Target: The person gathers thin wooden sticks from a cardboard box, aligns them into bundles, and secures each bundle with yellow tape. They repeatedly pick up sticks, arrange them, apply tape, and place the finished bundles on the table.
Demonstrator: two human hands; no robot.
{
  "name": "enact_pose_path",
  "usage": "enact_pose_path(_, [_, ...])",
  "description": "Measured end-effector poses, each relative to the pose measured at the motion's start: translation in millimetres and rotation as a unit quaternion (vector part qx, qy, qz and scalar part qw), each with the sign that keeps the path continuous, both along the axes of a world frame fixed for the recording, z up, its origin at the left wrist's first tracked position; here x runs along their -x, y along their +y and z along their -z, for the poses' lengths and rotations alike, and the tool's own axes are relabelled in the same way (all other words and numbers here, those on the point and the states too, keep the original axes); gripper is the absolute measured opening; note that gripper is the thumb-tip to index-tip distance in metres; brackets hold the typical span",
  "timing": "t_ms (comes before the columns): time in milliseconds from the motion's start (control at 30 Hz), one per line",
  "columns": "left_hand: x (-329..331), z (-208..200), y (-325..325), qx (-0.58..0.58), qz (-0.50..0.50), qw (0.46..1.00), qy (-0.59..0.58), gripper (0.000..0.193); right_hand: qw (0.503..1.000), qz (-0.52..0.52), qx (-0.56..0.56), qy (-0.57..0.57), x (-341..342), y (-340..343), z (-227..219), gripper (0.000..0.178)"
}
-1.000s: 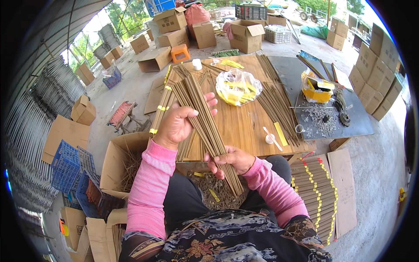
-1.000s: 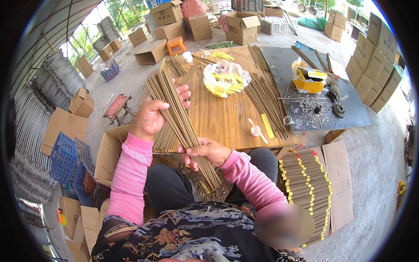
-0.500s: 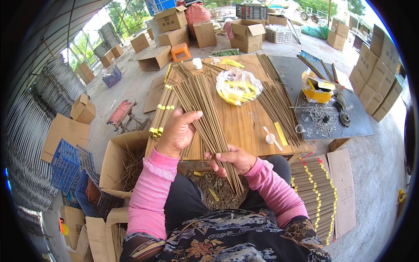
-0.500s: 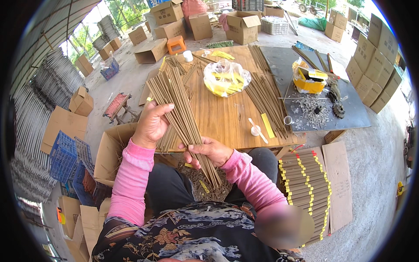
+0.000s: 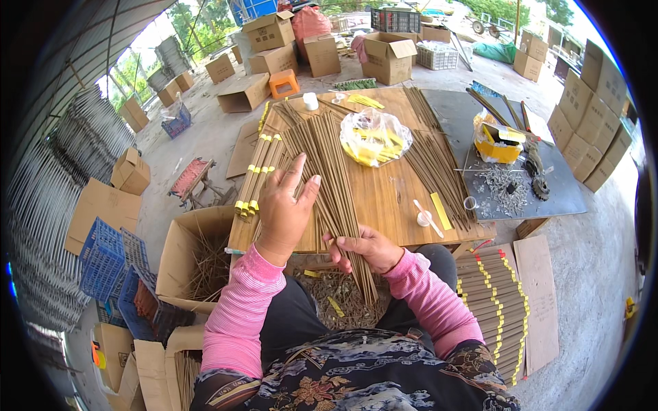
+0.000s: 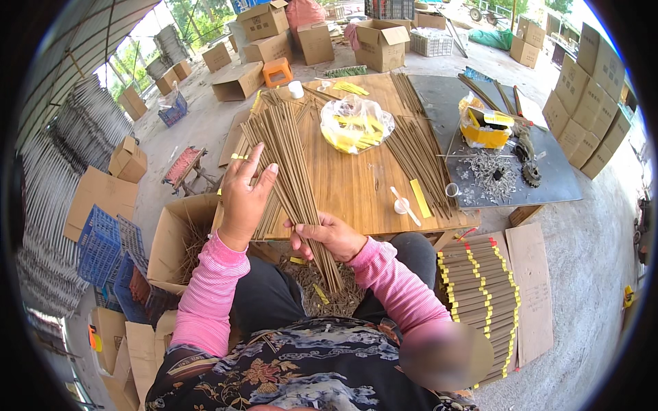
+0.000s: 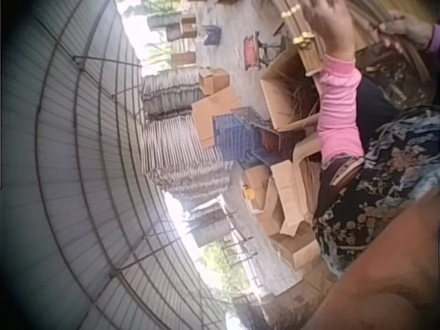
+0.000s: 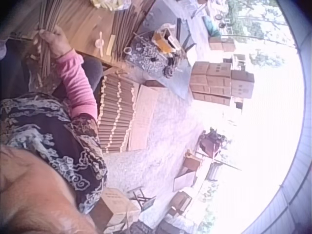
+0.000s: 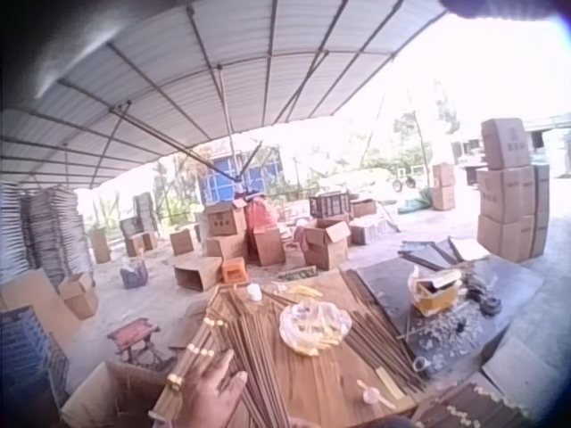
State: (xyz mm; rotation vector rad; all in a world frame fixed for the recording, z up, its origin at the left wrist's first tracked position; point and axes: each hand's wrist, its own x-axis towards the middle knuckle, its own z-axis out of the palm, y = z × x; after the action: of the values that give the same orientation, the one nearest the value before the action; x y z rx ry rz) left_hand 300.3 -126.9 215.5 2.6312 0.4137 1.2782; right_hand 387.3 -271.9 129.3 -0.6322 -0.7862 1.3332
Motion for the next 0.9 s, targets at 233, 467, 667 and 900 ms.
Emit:
enact_pose_path(233, [3, -3, -1, 0.177, 0.035, 0.982, 0.047, 0.025, 0.997, 0.028, 0.019, -0.064, 0, 2, 2, 0.026])
enact_pose_path(467, [3, -14, 22, 0.377, 0.175, 0.909, -0.009, 0.014, 0.996, 0.023, 0.017, -0.083, -1, 3, 7, 0.027])
enact_pose_path(667, [52, -80, 61, 0.386, 0.155, 0.890, -0.187, 0.010, 0.996, 0.017, 0.031, -0.077, -4, 4, 9, 0.027])
enact_pose_path(900, [140, -94, 135, 0.001, -0.278, 0.960, 0.027, 0.022, 0.999, 0.027, 0.029, -0.033, -8, 10, 7, 0.025])
